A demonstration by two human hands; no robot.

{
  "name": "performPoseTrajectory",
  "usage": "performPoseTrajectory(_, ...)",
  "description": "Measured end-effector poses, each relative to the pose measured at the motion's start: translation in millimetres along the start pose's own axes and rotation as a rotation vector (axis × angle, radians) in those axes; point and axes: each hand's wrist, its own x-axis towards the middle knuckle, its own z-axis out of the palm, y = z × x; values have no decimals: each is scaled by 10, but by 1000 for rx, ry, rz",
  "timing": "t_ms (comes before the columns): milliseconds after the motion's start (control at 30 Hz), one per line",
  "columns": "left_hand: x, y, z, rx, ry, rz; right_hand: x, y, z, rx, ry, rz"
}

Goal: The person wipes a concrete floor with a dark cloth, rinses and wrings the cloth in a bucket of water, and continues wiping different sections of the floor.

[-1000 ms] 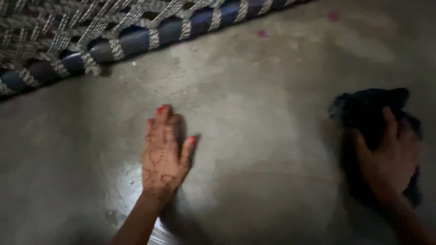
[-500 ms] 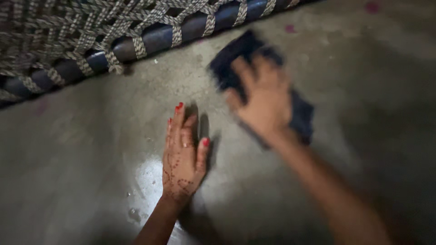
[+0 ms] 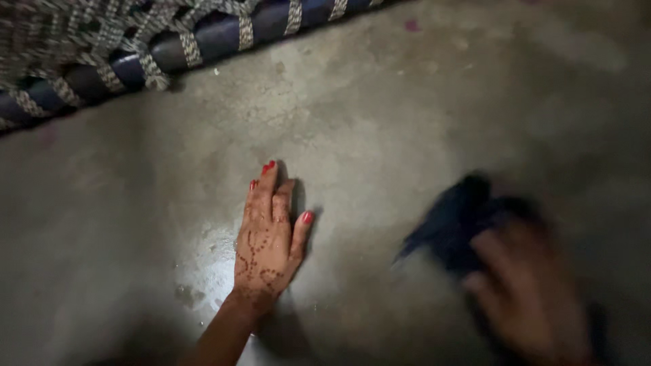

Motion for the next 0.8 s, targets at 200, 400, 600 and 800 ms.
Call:
performPoseTrajectory(200,10,-31,45,55,-11,-22,1048,883,200,-134,255,409)
performPoseTrajectory(400,15,-20,28,23,29,-20,2343,-148,301,-72,333,151)
performPoseTrajectory(600,-54,21,2,-8,121,-94,1647,-1679,173,99,246,-273)
performPoseTrajectory(800,-318,107,67,-42,175,-323,439,-1302,-67,255,24,-433)
